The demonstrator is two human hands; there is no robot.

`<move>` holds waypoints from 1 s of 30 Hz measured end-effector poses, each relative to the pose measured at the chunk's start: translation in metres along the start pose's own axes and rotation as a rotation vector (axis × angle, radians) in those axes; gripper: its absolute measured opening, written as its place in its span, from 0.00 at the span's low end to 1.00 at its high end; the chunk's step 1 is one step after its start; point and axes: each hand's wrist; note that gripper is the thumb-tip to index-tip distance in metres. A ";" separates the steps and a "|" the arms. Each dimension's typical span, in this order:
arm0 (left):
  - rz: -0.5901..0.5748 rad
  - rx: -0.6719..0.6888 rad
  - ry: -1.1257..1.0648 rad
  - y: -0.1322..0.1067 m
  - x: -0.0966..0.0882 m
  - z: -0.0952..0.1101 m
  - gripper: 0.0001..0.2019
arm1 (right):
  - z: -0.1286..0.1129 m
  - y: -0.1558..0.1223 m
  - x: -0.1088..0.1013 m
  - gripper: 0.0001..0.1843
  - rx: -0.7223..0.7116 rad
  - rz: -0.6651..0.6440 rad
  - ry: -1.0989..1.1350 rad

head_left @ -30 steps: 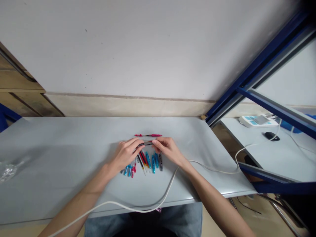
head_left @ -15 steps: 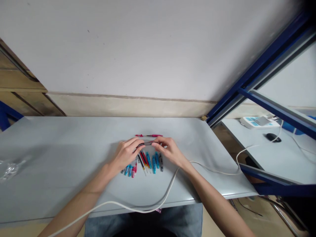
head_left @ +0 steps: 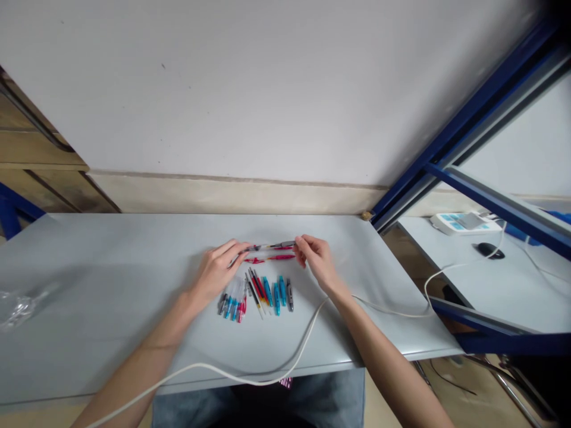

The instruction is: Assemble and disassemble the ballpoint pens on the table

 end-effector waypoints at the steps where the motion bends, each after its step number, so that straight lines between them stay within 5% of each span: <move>1: -0.011 -0.025 0.008 0.000 -0.001 -0.003 0.10 | 0.002 0.002 -0.004 0.24 0.003 0.045 0.009; 4: -0.060 -0.093 0.043 -0.001 -0.002 -0.008 0.10 | 0.007 0.006 -0.014 0.22 0.051 0.092 -0.024; 14: -0.265 -0.133 0.102 0.000 -0.001 -0.006 0.11 | 0.017 0.009 -0.019 0.22 0.120 -0.183 -0.262; 20: -0.310 -0.138 0.131 0.000 -0.001 -0.010 0.10 | 0.030 0.011 -0.020 0.11 0.086 -0.335 -0.294; 26: -0.329 -0.217 0.162 0.000 -0.006 -0.012 0.09 | 0.016 0.002 -0.007 0.05 0.014 -0.265 -0.712; 30: -0.455 -0.237 0.251 0.000 -0.017 -0.012 0.14 | 0.005 -0.008 0.000 0.08 -0.004 -0.279 -0.967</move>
Point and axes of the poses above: each hand's wrist, its own y-axis towards the middle knuckle, its own x-axis out of the palm, z = x × y, and after that the axes turned 6 degrees about y, right-handed
